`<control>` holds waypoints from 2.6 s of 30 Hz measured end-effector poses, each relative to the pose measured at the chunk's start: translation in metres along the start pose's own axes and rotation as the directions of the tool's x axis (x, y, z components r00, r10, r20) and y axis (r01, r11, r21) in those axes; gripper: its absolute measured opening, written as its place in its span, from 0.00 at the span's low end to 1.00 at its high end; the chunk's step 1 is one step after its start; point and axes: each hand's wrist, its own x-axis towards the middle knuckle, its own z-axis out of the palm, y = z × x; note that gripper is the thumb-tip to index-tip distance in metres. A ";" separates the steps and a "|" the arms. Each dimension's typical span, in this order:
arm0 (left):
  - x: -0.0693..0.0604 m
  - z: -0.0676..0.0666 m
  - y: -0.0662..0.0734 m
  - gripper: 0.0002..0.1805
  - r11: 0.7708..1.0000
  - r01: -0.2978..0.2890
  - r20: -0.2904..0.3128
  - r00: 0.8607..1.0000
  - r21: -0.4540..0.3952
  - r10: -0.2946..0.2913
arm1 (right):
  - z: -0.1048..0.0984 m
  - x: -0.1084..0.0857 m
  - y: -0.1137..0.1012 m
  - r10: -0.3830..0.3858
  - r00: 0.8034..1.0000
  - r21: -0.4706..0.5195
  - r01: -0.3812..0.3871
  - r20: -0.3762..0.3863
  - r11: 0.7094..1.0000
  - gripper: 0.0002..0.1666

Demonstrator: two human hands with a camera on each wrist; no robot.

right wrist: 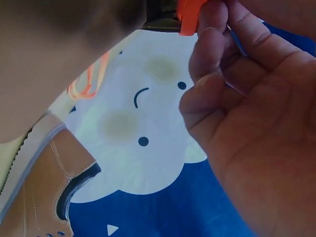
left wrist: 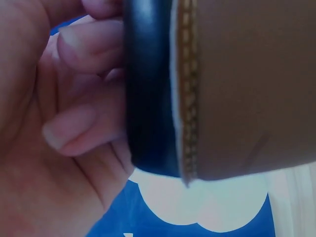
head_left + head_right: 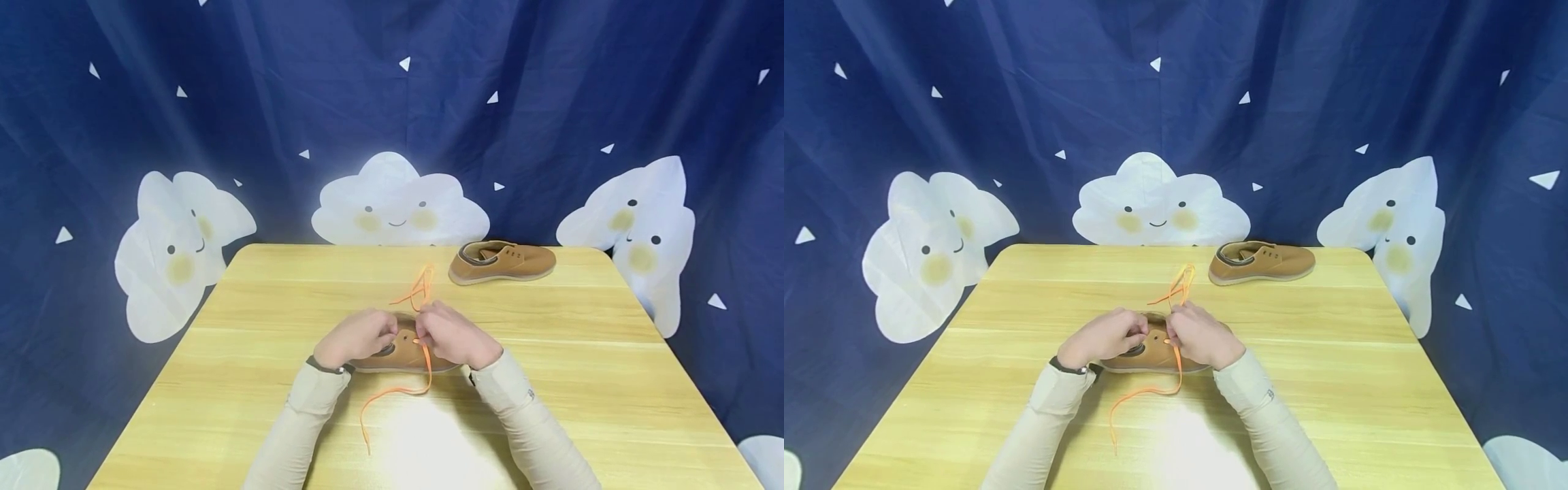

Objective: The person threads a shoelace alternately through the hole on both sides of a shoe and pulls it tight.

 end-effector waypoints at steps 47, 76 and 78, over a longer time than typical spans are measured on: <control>-0.011 -0.002 -0.079 0.25 0.830 0.253 -0.019 0.953 -0.497 -0.302 | -0.011 -0.028 0.074 0.223 0.896 0.377 -0.372 0.383 0.848 0.35; -0.018 -0.030 -0.005 0.16 0.952 0.078 -0.327 0.928 -0.297 -0.178 | 0.018 -0.042 -0.023 0.341 0.939 0.263 -0.339 0.040 0.903 0.22; -0.017 -0.028 0.002 0.16 0.958 0.074 -0.309 0.937 -0.279 -0.163 | 0.029 -0.045 -0.025 0.393 0.919 0.288 -0.384 0.030 0.877 0.24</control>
